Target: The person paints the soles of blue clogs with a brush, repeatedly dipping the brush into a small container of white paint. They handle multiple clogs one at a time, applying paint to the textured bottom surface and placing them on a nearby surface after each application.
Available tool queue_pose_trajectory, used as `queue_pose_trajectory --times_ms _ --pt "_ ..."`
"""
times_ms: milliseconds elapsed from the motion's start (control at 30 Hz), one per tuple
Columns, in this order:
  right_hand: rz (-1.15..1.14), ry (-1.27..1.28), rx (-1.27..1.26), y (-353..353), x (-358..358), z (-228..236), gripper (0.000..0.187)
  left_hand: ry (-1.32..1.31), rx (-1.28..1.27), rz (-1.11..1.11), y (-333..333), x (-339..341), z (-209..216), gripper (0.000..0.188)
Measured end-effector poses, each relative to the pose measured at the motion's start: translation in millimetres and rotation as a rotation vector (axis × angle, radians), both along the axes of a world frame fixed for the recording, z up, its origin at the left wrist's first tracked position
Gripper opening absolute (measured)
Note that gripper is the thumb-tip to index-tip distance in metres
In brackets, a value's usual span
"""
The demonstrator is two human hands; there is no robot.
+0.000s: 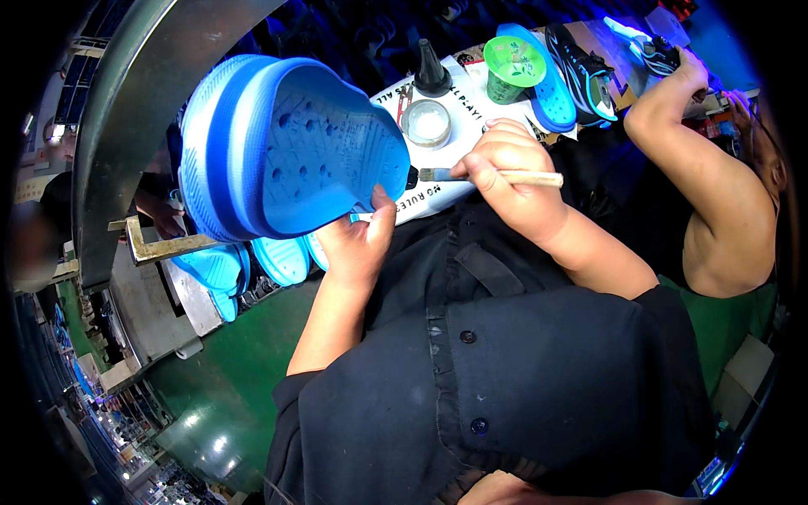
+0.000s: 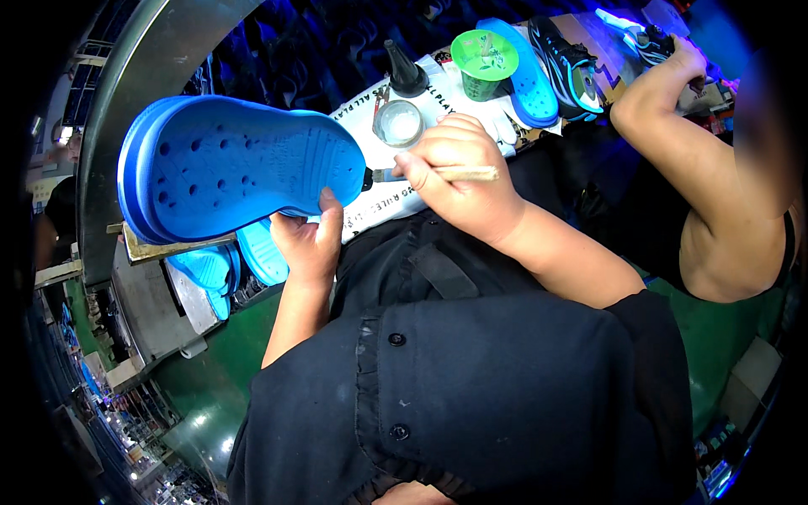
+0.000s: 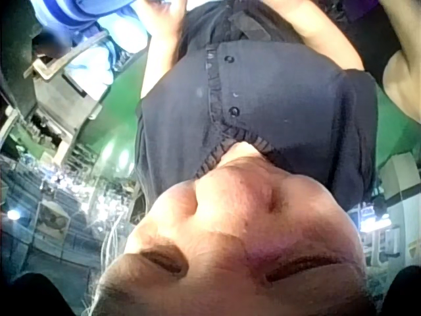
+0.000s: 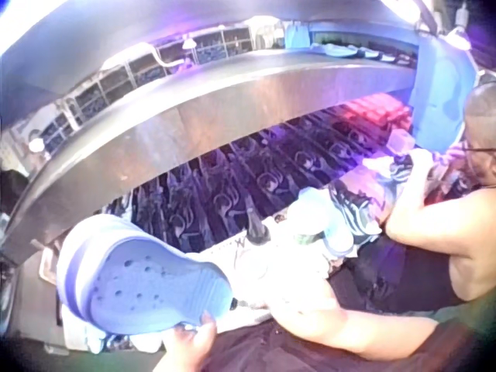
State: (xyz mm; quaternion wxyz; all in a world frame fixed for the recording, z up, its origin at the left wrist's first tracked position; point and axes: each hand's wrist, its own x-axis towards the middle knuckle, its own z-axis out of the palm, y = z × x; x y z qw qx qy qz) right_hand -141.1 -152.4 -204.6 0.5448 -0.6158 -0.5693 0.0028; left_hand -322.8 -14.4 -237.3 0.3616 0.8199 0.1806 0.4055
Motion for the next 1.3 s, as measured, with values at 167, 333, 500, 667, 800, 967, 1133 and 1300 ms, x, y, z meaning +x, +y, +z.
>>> queue_pose_trajectory --times_ms 167,333,500,667,800,967,1133,1300 --pt "0.069 0.036 0.032 4 -1 2 0.015 -0.002 -0.002 0.022 -2 1 0 0.034" --pt "0.016 -0.067 -0.020 7 1 0 0.016 0.026 0.032 0.044 -3 2 3 0.024" --pt "0.026 -0.033 0.019 5 1 -3 0.016 0.009 0.022 0.051 -3 -1 -2 0.024" --pt "0.048 -0.145 -0.018 7 -4 3 0.015 0.005 0.091 0.030 -5 1 2 0.024" --pt "0.011 -0.100 -0.016 2 -1 -1 0.015 0.017 0.063 0.028 -5 -4 0 0.026" --pt "0.107 -0.124 0.029 7 -12 4 0.016 0.007 0.073 0.008 -4 -5 -1 0.026" --pt "0.095 -0.107 -0.007 3 -7 3 0.017 0.009 0.127 0.035 -4 -4 4 0.026" --pt "0.115 -0.099 0.019 8 -17 2 0.019 -0.032 0.070 0.016 -4 -2 3 0.027"
